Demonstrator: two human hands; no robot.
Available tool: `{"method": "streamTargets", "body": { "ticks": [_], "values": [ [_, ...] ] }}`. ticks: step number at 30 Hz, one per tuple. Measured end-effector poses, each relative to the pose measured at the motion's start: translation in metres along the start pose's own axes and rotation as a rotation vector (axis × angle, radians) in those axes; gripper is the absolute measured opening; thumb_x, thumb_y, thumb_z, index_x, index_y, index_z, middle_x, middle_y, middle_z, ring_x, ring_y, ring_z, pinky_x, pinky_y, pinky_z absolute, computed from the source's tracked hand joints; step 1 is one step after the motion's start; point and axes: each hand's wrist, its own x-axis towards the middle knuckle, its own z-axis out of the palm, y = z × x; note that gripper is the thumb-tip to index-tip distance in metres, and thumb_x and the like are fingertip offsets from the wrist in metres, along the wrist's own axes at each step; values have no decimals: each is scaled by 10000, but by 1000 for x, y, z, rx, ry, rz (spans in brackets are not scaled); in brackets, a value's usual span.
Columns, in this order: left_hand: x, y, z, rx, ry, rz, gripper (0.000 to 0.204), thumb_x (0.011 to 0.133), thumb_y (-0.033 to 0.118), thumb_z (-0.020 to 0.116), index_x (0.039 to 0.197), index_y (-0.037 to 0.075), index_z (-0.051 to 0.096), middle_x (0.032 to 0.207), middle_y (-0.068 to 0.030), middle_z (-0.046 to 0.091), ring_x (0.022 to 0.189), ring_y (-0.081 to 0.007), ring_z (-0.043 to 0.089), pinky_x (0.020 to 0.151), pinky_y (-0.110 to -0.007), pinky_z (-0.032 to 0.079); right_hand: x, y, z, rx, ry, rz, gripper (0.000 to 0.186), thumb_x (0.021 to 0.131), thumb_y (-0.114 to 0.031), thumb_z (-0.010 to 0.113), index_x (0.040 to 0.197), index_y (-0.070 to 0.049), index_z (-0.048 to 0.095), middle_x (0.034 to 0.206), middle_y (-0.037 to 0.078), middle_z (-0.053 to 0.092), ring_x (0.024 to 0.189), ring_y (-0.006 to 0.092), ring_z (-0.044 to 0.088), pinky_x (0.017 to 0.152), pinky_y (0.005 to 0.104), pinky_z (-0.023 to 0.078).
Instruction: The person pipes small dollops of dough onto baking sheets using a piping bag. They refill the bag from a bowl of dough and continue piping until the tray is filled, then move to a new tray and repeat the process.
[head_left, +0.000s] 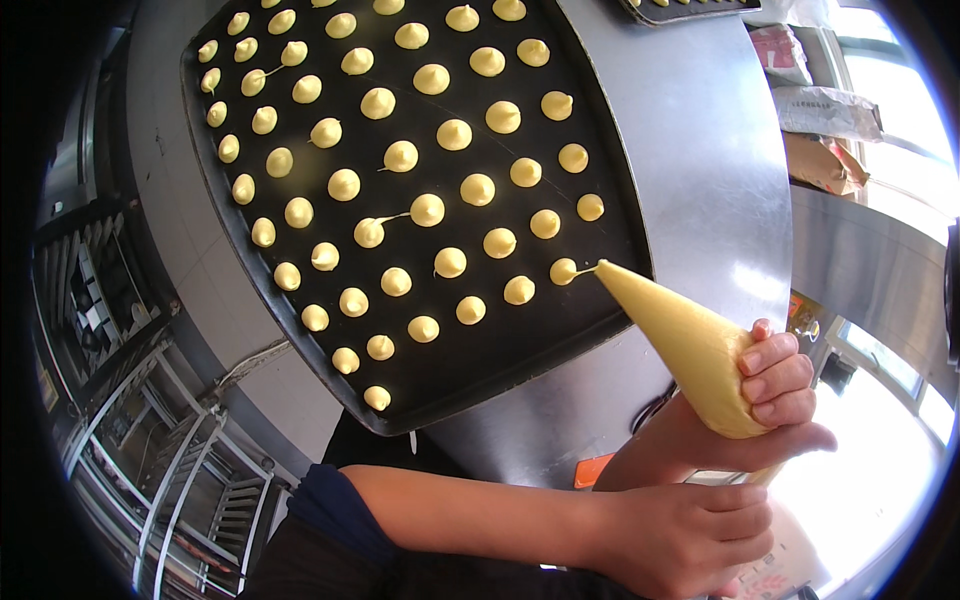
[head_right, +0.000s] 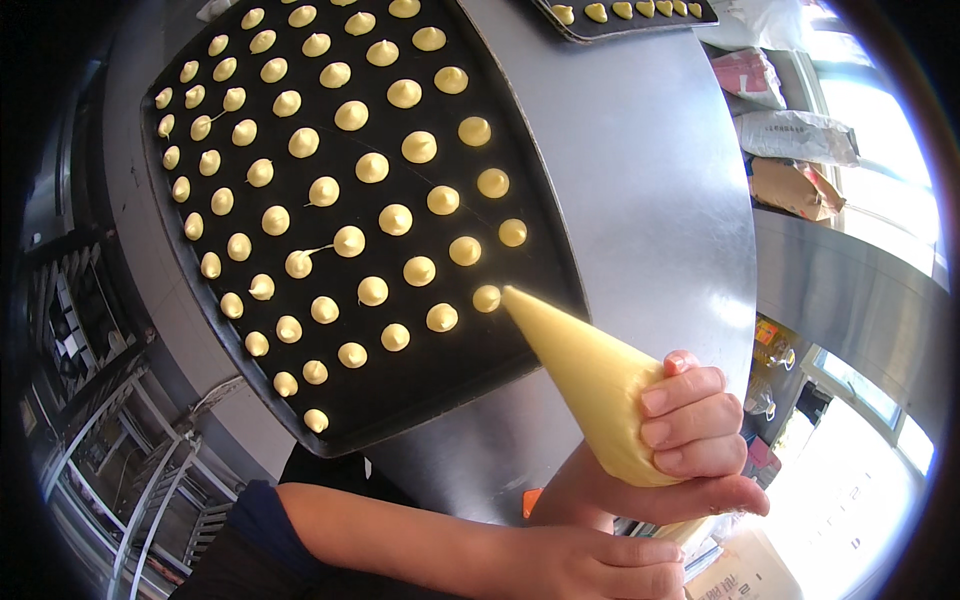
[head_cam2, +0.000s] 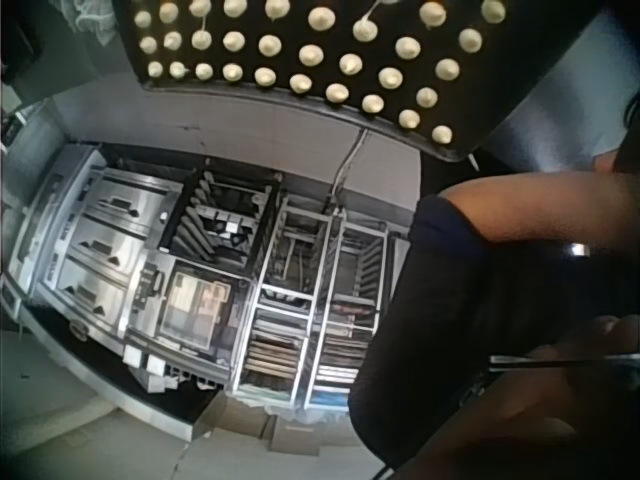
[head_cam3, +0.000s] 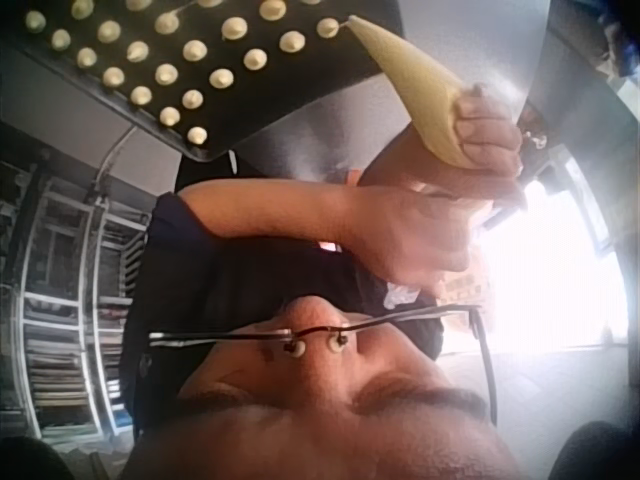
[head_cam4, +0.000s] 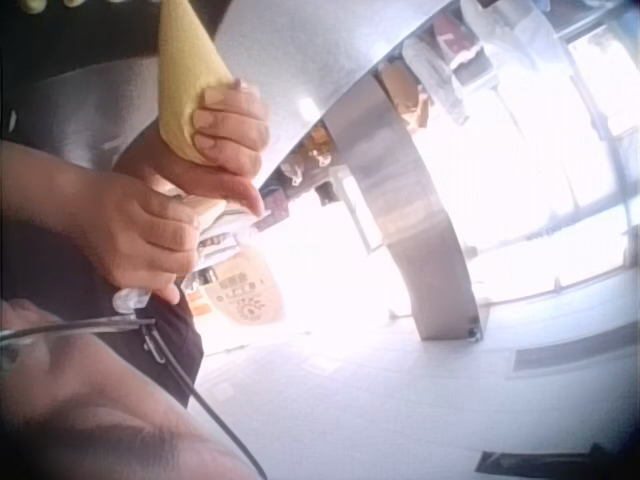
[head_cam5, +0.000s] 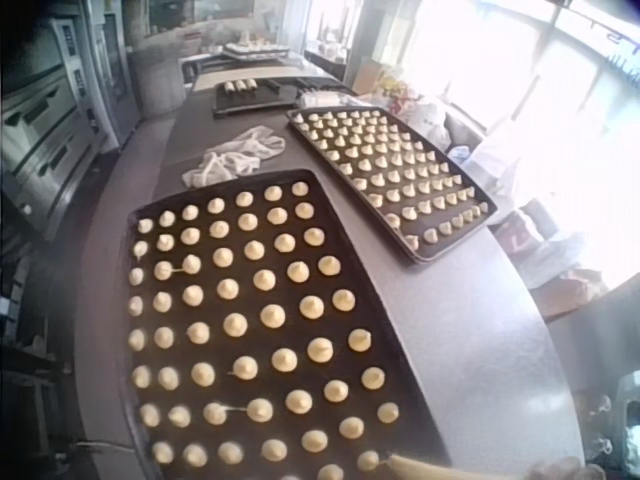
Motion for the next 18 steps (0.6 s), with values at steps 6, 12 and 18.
{"method": "streamTargets", "body": {
  "ticks": [6,12,18],
  "values": [
    [0,-14,-2,-25,-17,-156,333,928,283,823,966,-35,732,1091,-152,668,1114,-337,638,1034,-450,521,0,39,-20,-279,-26,-35,769,1204,-569,144,713,-146,557,691,40,620,658,201,639,849,406,586],
    [-5,-26,-7,29,-35,-204,402,941,313,859,1026,-66,756,1124,-169,695,1166,-336,650,1056,-441,543,-12,54,-18,-258,79,45,708,1191,-581,304,692,-157,574,677,21,622,629,149,622,694,323,529],
    [-4,-27,-4,24,-31,-209,399,939,309,870,1034,-62,761,1126,-169,702,1156,-327,659,1063,-441,545,-8,54,-18,-217,65,33,688,1184,-562,373,689,-142,600,664,24,611,606,148,606,633,289,507]
  ]
}}
